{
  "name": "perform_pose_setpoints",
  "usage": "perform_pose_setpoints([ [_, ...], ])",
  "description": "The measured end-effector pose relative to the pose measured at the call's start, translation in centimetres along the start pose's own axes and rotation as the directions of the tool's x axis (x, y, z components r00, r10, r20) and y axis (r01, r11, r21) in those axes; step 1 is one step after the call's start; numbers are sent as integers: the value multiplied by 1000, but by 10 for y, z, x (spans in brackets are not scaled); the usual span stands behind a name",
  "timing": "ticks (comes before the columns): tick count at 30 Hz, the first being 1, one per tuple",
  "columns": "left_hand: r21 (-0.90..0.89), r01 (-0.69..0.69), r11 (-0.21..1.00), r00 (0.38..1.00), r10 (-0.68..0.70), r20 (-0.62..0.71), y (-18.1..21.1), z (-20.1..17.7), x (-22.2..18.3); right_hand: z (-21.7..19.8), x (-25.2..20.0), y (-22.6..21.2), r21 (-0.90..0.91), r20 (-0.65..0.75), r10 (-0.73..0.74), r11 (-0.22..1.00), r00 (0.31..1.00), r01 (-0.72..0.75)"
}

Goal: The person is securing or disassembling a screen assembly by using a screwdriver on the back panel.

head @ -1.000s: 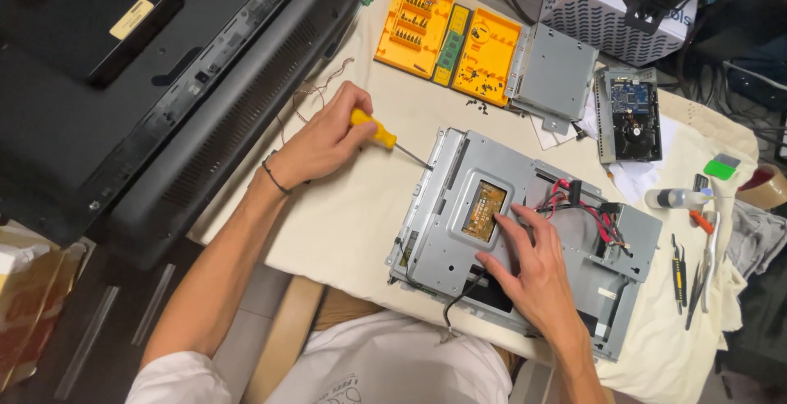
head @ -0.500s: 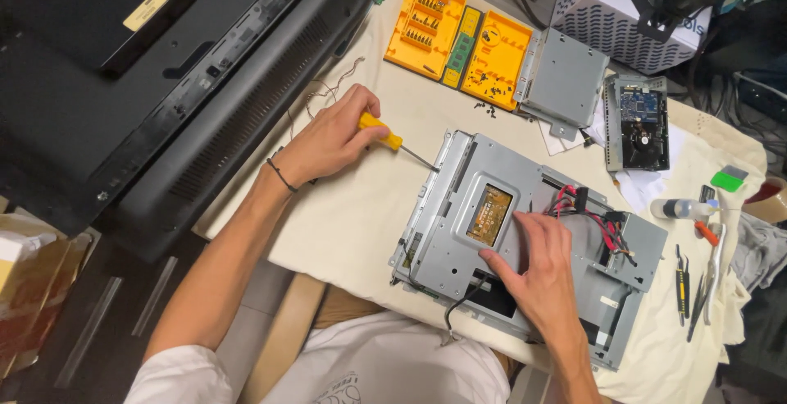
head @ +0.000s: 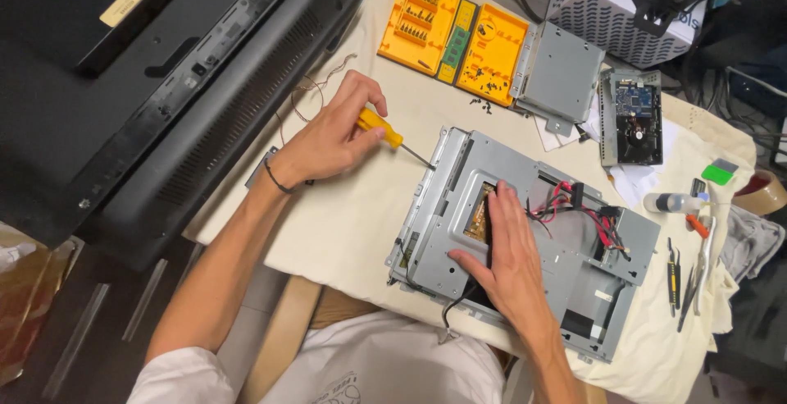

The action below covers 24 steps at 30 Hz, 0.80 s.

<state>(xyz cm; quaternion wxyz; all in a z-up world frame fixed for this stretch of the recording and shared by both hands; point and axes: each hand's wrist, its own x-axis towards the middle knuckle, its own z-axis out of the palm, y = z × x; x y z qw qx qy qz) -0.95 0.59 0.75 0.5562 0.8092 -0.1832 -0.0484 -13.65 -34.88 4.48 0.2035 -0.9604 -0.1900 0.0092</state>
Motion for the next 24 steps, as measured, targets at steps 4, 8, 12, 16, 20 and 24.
perform_pose_setpoints([
  [4, -39, 39, 998, 997, -36, 73, 15, -8, -1, -7, 3, -3, 2, 22, -7, 1000, 1000, 7],
  [8, 101, 68, 993, 997, -71, 28, 14, -6, 2, -14, 6, -2, 6, 66, -90, 996, 994, 90],
  [12, 181, 149, 972, 988, -152, 2, 15, -7, 4, -9, 6, 3, -14, 81, -86, 996, 993, 87],
  [16, 146, 146, 978, 989, -144, -27, 13, -4, 7, -10, 6, -2, 13, 109, -55, 998, 993, 54],
  [20, -40, -16, 999, 992, 21, 124, 17, -16, 3, -8, 7, 0, 44, 94, -25, 999, 995, 21],
  [24, -13, 28, 1000, 992, -26, 126, 21, -17, -1, -4, 5, 5, 24, 95, -6, 1000, 995, 4],
])
